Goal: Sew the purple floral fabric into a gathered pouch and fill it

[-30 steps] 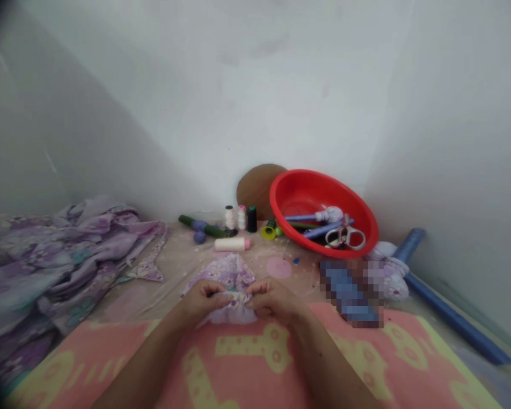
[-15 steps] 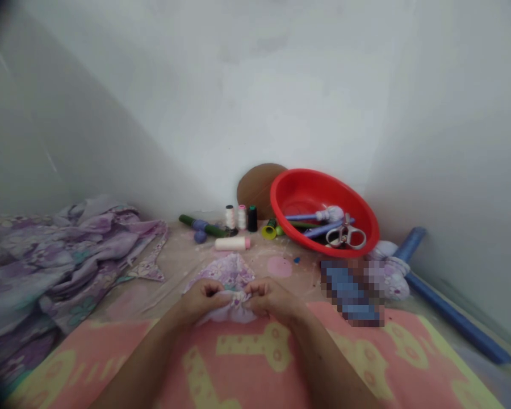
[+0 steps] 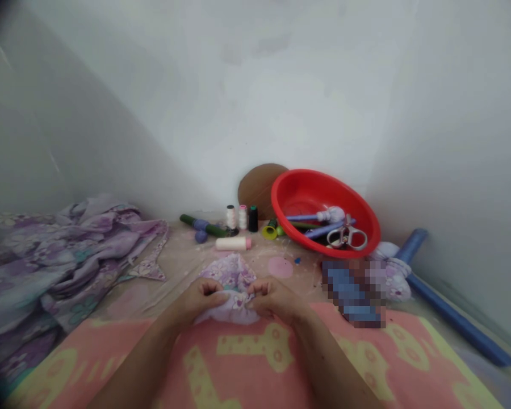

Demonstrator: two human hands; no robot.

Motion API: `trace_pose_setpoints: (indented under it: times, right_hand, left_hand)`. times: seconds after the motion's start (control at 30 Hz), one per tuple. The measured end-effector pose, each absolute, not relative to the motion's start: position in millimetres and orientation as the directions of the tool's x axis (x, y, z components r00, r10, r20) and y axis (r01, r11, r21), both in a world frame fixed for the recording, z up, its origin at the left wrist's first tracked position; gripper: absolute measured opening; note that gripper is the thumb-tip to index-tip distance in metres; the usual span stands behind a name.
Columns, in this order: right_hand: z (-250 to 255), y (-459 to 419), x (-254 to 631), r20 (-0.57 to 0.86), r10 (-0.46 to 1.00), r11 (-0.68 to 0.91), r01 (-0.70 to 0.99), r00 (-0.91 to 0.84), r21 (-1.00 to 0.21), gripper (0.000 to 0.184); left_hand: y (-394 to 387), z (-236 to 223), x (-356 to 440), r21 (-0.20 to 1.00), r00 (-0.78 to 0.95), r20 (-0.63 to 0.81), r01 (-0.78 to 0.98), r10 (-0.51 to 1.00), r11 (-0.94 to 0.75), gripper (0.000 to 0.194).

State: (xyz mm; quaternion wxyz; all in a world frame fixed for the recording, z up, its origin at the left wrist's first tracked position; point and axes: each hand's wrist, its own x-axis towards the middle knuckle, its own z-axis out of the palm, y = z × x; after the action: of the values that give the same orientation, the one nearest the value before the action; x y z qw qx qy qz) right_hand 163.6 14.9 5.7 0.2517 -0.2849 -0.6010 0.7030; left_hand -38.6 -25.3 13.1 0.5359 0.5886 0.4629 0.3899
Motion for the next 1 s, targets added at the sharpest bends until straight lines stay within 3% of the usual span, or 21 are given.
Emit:
trace_pose_setpoints:
  times: [0.4, 0.7, 1.0]
  right_hand:
    - [12, 13, 165, -0.096, 0.72, 0.034, 0.172, -0.688, -0.985, 0.013]
    - [17, 11, 161, -0.109, 0.724, 0.074, 0.235, -0.681, -0.969, 0.007]
    - [13, 10, 157, -0.104, 0.756, 0.038, 0.202, -0.646, -0.979, 0.009]
  left_hand:
    - [-26, 15, -36, 0.985, 0.267, 0.001, 0.168, 0.964, -0.047, 0.037]
    - [-26, 13, -33, 0.936, 0.267, 0.038, 0.328, 0.963, -0.127, 0.025]
    - [-26, 15, -28, 0.914, 0.294, 0.078, 0.36, 0.953, -0.186, 0.024]
